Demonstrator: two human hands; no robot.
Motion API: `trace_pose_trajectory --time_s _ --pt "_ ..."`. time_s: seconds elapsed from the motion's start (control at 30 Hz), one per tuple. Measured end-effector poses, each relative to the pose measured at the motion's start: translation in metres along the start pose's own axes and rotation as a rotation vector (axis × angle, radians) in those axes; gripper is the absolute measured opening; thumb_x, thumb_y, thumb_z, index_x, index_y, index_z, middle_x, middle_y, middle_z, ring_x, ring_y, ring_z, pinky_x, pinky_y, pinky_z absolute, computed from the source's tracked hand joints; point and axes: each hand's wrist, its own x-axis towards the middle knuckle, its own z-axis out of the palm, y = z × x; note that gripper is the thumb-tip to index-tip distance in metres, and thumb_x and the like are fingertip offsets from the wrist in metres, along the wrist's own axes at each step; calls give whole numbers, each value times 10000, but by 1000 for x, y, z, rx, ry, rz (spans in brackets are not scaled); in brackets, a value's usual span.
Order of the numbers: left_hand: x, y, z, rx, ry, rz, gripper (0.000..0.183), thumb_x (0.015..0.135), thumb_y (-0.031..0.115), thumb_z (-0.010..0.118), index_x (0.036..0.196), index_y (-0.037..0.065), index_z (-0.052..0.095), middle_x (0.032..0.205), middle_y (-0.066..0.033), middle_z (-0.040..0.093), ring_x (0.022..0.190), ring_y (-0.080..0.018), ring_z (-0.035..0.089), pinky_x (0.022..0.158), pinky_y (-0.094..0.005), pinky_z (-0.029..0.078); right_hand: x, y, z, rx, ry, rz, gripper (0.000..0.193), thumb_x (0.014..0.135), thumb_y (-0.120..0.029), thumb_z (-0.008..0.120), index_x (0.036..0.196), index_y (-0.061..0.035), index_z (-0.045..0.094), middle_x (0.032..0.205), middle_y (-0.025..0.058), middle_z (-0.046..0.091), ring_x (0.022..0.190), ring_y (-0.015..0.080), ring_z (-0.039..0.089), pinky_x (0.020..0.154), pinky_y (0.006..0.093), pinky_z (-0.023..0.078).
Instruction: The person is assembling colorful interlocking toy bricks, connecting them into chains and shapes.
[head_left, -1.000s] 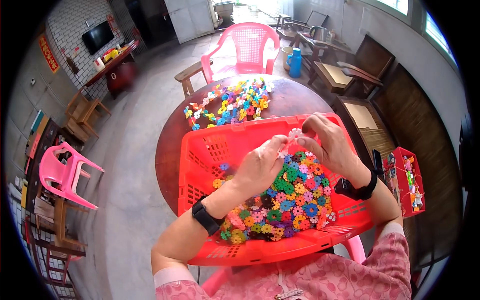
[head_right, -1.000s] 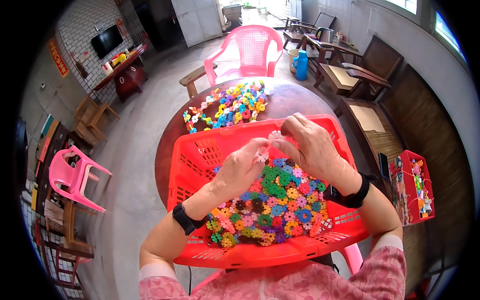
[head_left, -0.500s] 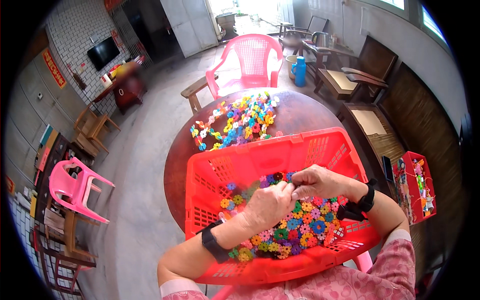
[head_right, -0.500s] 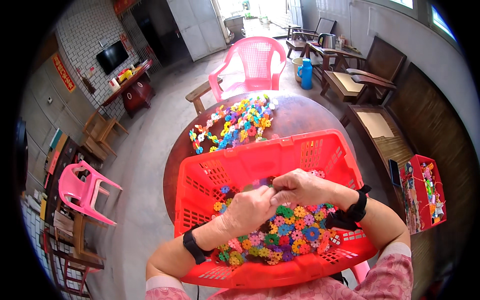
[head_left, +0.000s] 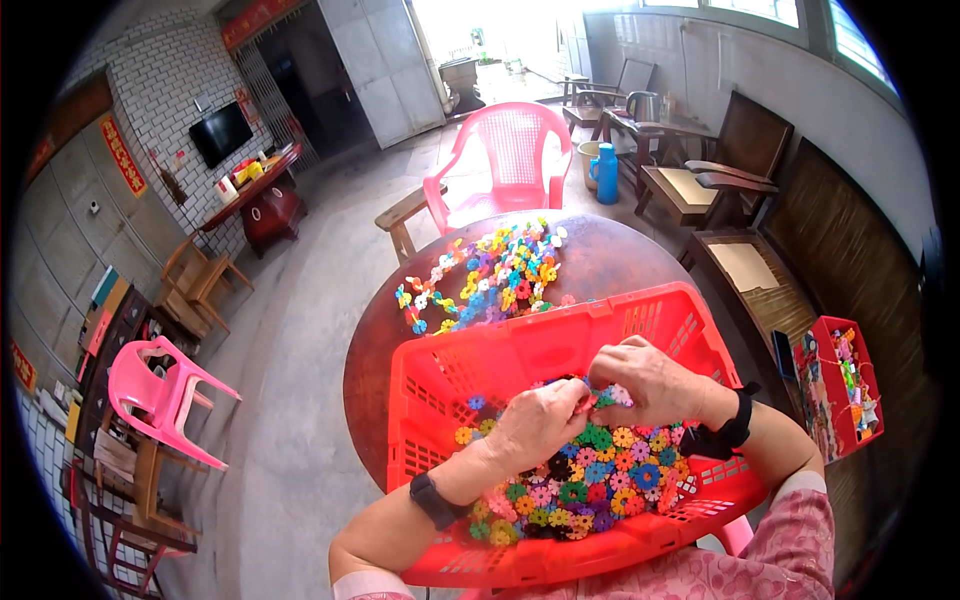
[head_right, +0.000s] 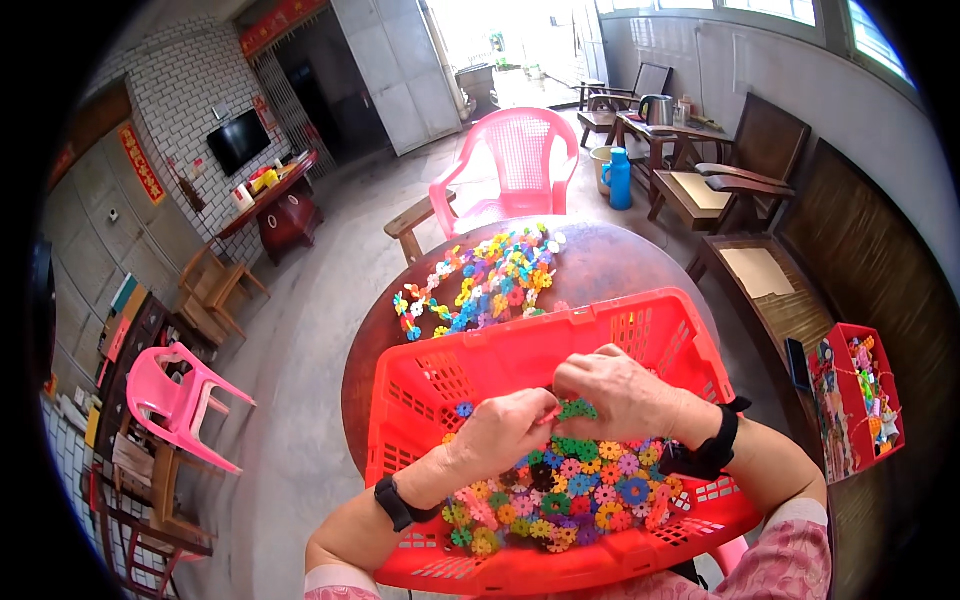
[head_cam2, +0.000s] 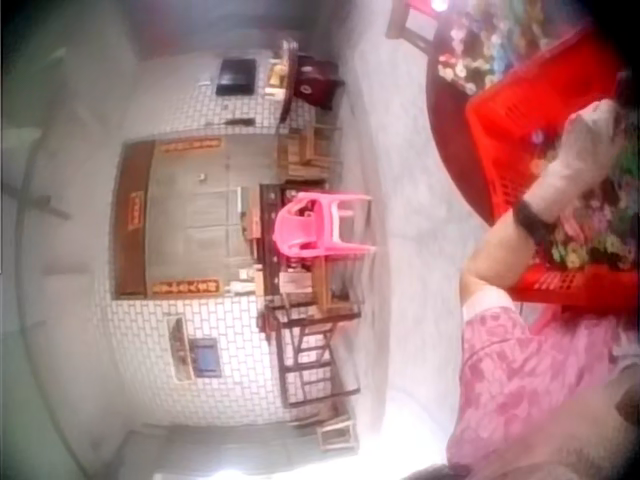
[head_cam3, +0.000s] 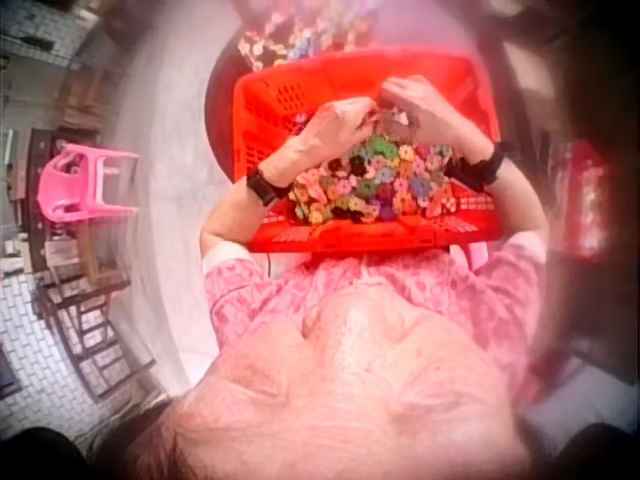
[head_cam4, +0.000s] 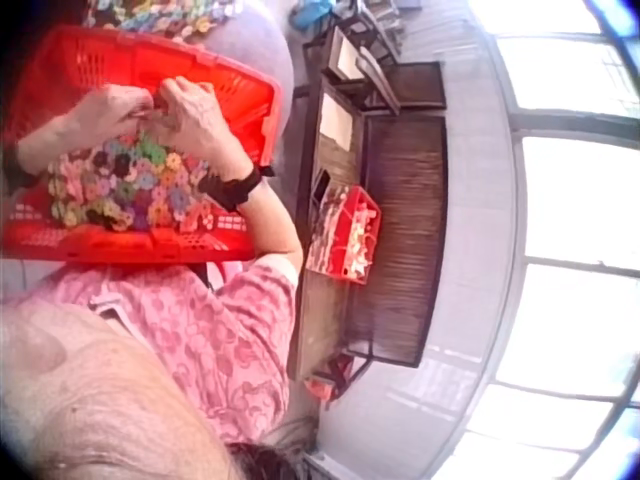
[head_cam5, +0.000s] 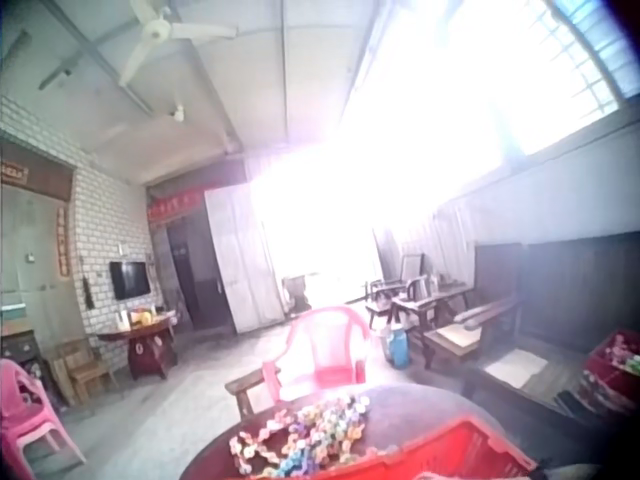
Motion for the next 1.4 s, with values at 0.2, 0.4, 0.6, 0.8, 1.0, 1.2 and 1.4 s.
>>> trace_pose_trajectory --time_s 0.2,0.4,0.6,0.8,1.0,1.2,1.4 --pt "-4 -6 7 -143 -113 -34 257 868 230 648 901 -10 565 825 -202 621 785 -378 622 647 -408 499 -2 -3 10 -54 -175 -46 296 884 -366 609 904 -73 574 846 80 590 829 274 610 753 379 454" --pt "5 11 -23 -273 -593 -111 220 880 192 576 861 -27 573 720 -184 598 667 -343 622 601 -398 486 -3 -2 9 451 -228 -192 228 911 -226 606 887 -2 573 770 131 599 740 329 615 644 410 482" --pt "4 13 -15 -197 -554 -29 223 868 177 553 842 -45 549 714 -179 570 699 -331 615 631 -404 480 0 2 10 540 -253 -222 166 888 -106 601 792 25 573 683 140 579 633 309 608 568 385 465" --pt "-1 14 -21 -242 -565 79 152 854 128 542 899 -16 560 775 -163 591 756 -325 621 668 -404 483 -5 4 -5 723 -339 -123 169 878 -91 602 769 34 571 652 131 555 594 270 593 540 365 436" --pt "1 11 -19 -301 -128 -96 498 857 84 606 1304 31 394 820 -164 583 782 -311 622 707 -383 495 -5 10 -5 549 -274 -54 226 849 -190 680 899 -5 559 753 106 616 697 291 611 625 380 465" --pt "-6 4 5 -226 -75 -27 916 797 111 725 1487 72 123 1100 -229 543 974 -359 611 809 -424 499 -2 -4 19 334 -253 203 364 866 -370 654 961 -26 584 790 142 626 763 336 626 672 429 484" --pt "-2 8 8 -212 -49 -89 700 810 207 719 1369 60 326 1086 -241 593 984 -387 616 776 -459 508 -6 -8 32 145 9 -8 170 890 -212 603 897 -42 604 765 129 622 736 324 631 637 412 509"
